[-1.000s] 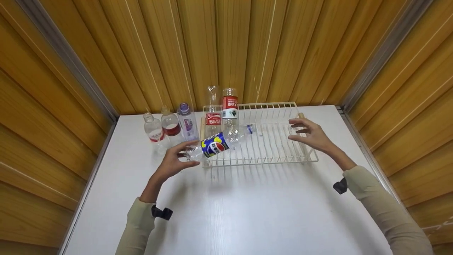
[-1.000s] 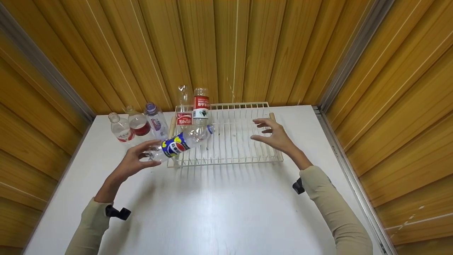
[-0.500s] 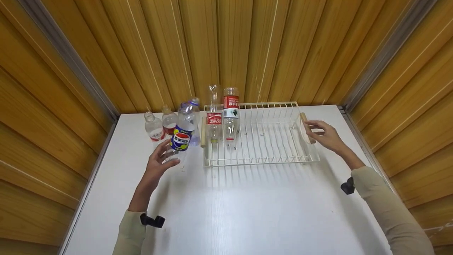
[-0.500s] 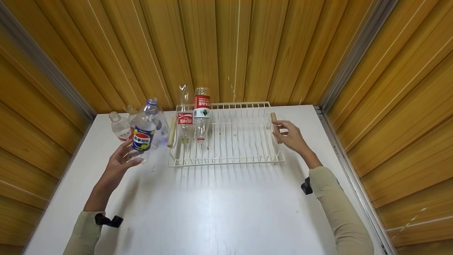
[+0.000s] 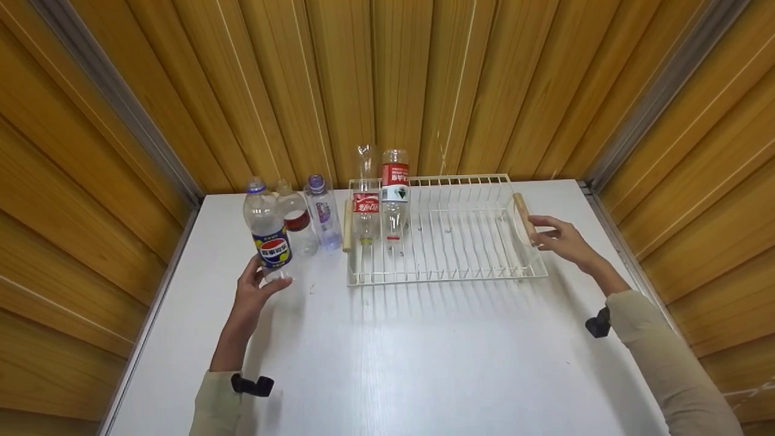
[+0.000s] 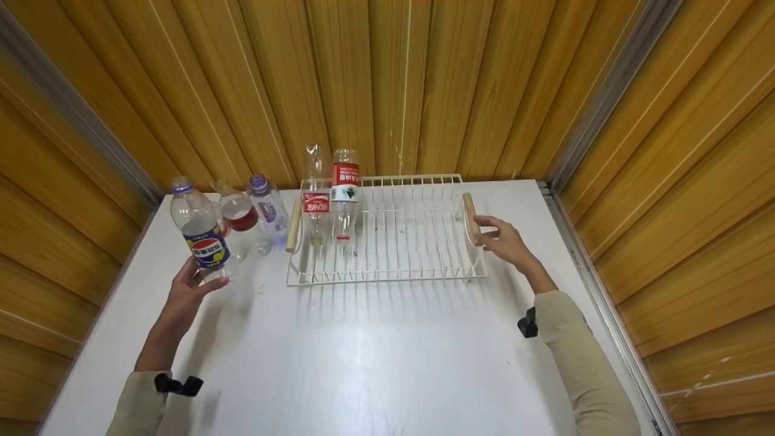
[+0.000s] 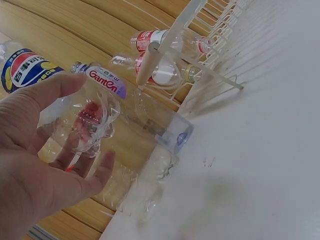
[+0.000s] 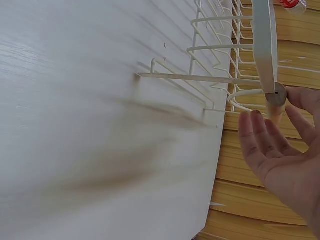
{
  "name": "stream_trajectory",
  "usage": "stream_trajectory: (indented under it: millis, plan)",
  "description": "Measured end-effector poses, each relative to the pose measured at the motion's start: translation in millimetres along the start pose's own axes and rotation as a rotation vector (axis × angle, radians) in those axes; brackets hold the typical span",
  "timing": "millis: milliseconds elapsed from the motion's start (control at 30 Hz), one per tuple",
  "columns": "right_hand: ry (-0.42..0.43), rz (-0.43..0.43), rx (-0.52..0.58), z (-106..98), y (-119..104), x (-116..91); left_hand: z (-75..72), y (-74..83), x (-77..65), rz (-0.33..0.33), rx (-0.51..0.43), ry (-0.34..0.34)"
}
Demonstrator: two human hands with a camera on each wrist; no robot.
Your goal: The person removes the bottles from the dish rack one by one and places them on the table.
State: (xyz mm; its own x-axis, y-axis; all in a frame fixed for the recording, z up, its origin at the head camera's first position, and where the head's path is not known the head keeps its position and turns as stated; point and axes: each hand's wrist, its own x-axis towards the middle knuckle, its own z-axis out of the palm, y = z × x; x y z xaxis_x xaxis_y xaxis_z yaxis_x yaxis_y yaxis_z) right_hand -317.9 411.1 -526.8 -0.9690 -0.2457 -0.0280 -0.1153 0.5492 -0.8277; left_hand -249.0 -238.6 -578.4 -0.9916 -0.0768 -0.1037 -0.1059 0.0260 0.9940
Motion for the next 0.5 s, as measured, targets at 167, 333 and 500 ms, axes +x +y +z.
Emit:
stream_trajectory:
  millis: [167,333,500]
  plan:
    - [-0.059,0.055,0.024,-3,-2,0,-6.0,-5.7,2.3,-0.027,0.012,0.060]
    - [-0.102,0.084,0.043,-5,-5,0,-11.8,-12.9,9.7,-0.035,0.062,0.119]
    - [-0.122,0.089,0.061,-7,-6,-1,-20.0,-20.7,17.6,-0.027,0.051,0.184]
